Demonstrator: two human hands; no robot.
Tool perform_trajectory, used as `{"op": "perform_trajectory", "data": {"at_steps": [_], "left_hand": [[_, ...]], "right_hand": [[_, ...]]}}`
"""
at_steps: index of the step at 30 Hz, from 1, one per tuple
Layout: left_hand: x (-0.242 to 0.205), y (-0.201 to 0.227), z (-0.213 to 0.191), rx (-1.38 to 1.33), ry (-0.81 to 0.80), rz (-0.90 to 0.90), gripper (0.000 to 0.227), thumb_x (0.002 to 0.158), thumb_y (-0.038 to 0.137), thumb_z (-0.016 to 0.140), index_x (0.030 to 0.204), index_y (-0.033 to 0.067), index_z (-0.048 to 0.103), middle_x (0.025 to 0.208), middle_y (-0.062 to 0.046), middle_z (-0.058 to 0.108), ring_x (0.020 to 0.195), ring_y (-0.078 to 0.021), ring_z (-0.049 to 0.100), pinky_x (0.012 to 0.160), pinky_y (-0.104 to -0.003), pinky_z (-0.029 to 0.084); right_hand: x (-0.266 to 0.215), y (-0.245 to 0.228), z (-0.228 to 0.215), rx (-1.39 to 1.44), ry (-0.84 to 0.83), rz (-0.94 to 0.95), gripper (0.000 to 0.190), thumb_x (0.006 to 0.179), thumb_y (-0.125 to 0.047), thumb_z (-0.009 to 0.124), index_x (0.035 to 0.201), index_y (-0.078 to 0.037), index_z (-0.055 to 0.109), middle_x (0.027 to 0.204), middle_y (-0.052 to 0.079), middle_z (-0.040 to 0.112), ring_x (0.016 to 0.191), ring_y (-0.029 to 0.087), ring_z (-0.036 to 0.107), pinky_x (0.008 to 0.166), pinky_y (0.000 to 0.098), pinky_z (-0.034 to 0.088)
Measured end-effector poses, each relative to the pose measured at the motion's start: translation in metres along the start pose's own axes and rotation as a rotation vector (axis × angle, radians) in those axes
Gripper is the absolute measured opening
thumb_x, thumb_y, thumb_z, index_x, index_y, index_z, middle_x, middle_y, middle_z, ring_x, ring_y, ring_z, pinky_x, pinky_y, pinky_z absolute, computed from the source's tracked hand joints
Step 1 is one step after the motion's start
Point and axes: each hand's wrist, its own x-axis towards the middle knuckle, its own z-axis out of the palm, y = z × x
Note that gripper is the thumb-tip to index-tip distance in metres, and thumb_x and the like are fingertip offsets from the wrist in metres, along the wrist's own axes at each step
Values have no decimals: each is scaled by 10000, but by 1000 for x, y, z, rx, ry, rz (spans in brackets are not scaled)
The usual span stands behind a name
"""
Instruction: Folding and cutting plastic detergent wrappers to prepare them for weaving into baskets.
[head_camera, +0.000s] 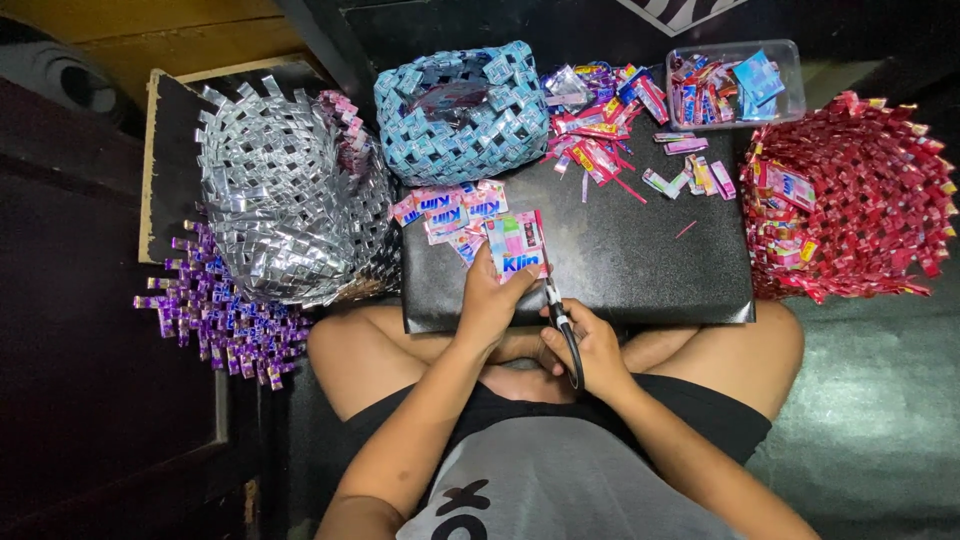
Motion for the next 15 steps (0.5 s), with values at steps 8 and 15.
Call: {"op": "perform_trajectory", "data": {"at_steps": [8,15], "left_hand": [[-2,2,2,-8,1,13,347,810,-36,765,1111,-10,592,880,-108,719,790,-148,701,669,-328,657],[-4,5,0,6,-12,-11,349,812,-23,766,1116,-4,594,875,-94,712,791,-132,690,692,-321,647]], "right_hand": [[0,5,2,33,9,3,287,857,-203,779,1112,-83,728,464,94,639,419,159,687,476,216,526],[0,5,1,19,9,12,305,861,-241,781,1112,-76,726,466,102,640,414,169,692,456,227,531]]}}
